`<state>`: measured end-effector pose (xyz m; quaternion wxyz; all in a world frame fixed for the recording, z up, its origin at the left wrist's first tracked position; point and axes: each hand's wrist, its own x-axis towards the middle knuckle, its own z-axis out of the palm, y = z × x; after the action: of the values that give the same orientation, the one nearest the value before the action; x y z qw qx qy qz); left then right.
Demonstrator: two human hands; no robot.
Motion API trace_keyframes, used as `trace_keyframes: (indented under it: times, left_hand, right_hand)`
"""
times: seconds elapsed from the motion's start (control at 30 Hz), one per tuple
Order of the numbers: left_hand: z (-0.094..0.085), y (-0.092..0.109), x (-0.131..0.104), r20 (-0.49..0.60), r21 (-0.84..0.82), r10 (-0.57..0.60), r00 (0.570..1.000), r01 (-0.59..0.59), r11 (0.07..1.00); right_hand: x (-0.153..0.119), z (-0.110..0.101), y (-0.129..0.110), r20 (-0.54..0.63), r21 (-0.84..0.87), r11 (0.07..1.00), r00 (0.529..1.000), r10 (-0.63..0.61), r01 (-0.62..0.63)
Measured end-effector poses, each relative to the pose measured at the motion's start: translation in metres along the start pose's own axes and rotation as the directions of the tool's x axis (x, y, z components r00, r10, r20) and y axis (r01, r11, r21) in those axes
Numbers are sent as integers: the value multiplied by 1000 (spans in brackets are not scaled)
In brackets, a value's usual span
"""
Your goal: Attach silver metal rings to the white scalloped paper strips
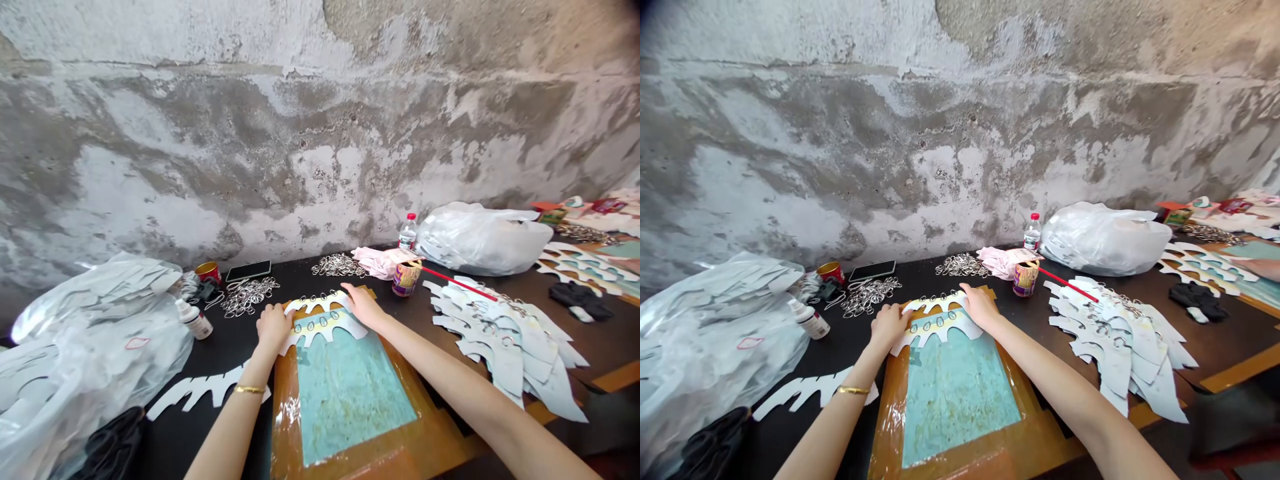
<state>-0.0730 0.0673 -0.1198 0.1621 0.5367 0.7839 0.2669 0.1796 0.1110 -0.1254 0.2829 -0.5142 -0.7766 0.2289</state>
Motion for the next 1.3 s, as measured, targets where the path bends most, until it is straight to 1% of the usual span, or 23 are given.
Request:
trace_keyframes:
  times: [0.07, 0.17, 0.23, 0.3, 0.33, 0.4, 0.5, 0.57, 0.63, 0.7, 0.8, 0.9, 1.0, 1.07, 1.13, 1.2, 1.3]
  left_hand:
    - [7, 2, 10, 9, -35, -23, 1000, 24, 999]
    - [10, -1, 19, 54, -169, -52, 997, 61, 984]
    - [10, -3, 22, 102, -303, -68, 992, 96, 948]
    - [12, -3, 22, 149, -461, -84, 985, 144, 875]
    - [13, -1, 22, 169, -543, -94, 981, 172, 822]
    - [16, 5, 19, 201, -697, -121, 972, 229, 679]
    - [17, 17, 15, 244, -861, -174, 954, 295, 415]
    - [14, 23, 12, 280, -915, -211, 937, 326, 236]
    - [9, 27, 5, 334, -929, -243, 911, 361, 76]
    - [6, 28, -7, 420, -905, -257, 871, 421, -51]
    - [8, 32, -37, 562, -827, -219, 797, 536, -172]
    - [14, 41, -71, 647, -756, -127, 751, 613, -227]
    - [22, 52, -92, 658, -741, -78, 749, 624, -248]
    - [26, 58, -94, 647, -749, -83, 758, 611, -254]
    - [31, 63, -89, 639, -757, -97, 763, 602, -255]
    - [34, 66, -81, 634, -764, -107, 766, 598, -243]
    - [38, 67, -73, 624, -775, -100, 775, 599, -199]
  right_hand:
    - [15, 11, 3, 0, 11, 999, 999, 35, -35]
    - [28, 20, 12, -7, 57, 995, 996, 83, -83]
    - [34, 21, 18, -3, 108, 989, 994, 105, -104]
    - [38, 22, 21, 12, 174, 978, 993, 114, -115]
    - [40, 22, 22, 19, 212, 970, 993, 117, -119]
    - [44, 21, 21, 18, 293, 947, 991, 133, -133]
    - [48, 16, 15, -16, 437, 886, 984, 176, -152]
    - [46, 11, 9, -22, 551, 820, 979, 203, -157]
    - [40, 7, 1, 5, 669, 724, 975, 223, -169]
    - [27, 6, -7, 58, 776, 601, 970, 238, -194]
    - [1, 10, -15, 149, 882, 404, 956, 252, -244]
    - [-25, 19, -18, 208, 928, 251, 941, 267, -277]
    - [-42, 25, -17, 226, 947, 159, 931, 286, -278]
    - [-46, 25, -18, 220, 956, 127, 930, 295, -266]
    - [-47, 24, -20, 208, 961, 117, 931, 299, -252]
    - [-48, 23, -24, 197, 962, 125, 936, 293, -241]
    - [-52, 21, -30, 172, 963, 158, 947, 271, -220]
